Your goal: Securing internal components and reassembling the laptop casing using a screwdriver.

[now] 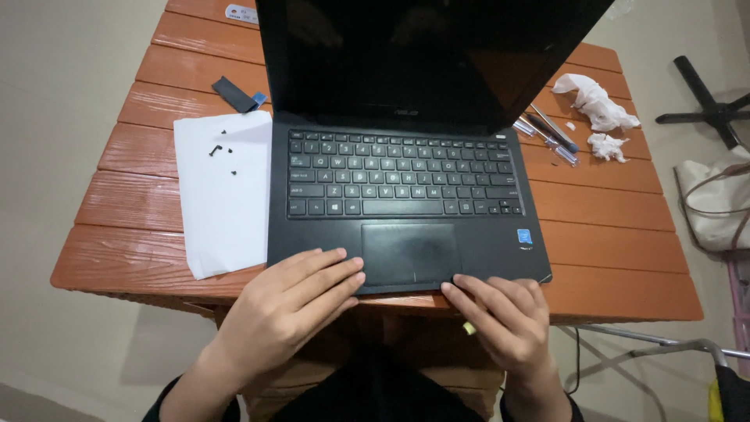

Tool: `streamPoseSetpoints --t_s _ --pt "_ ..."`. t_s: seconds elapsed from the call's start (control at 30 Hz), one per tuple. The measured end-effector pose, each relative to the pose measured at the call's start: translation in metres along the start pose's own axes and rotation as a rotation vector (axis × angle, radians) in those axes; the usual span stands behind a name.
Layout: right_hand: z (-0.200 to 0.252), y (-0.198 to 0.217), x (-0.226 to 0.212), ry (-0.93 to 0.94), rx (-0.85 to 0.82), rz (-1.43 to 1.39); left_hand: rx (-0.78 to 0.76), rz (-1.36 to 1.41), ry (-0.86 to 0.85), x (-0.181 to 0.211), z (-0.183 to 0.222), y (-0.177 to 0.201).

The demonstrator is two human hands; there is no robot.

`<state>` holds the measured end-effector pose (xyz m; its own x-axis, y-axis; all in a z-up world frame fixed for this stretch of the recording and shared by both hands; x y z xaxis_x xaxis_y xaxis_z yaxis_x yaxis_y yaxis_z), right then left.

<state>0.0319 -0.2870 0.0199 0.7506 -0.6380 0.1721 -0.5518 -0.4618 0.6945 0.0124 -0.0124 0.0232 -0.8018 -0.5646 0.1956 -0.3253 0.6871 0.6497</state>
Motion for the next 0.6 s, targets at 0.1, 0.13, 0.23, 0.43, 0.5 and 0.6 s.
streamPoseSetpoints --t_s 0.1,0.13,0.23,0.43,0.5,0.6 --pt "-0.006 -0.002 0.002 0.033 0.013 -0.040 -0.003 0.010 0.003 -0.001 0.001 -0.002" --pt "-0.006 -0.003 0.003 0.023 0.007 -0.054 0.010 0.010 0.007 -0.001 0.002 -0.003" --pt "-0.004 -0.005 0.006 0.017 0.001 -0.077 0.021 0.007 0.009 0.001 0.003 -0.004" --pt "-0.006 -0.005 0.005 0.033 -0.007 -0.111 0.004 0.083 0.060 -0.003 -0.004 0.003" --pt "-0.009 -0.001 0.010 0.051 -0.015 -0.106 -0.031 0.143 0.097 -0.007 -0.011 0.009" --pt "-0.006 0.008 0.030 0.141 -0.119 -0.160 -0.212 0.224 0.218 -0.018 -0.028 0.015"
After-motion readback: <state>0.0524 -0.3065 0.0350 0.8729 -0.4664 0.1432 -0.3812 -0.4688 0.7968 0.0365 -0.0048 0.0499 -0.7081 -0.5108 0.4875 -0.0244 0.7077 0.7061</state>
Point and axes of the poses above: each hand's wrist, its own z-axis away from the middle knuckle, its own y-axis out of the back of the hand, x = y × z, the point moved 3 cm from there along -z, towards the middle knuckle, and after that the axes turned 2 degrees about z, right-handed, at the moved point
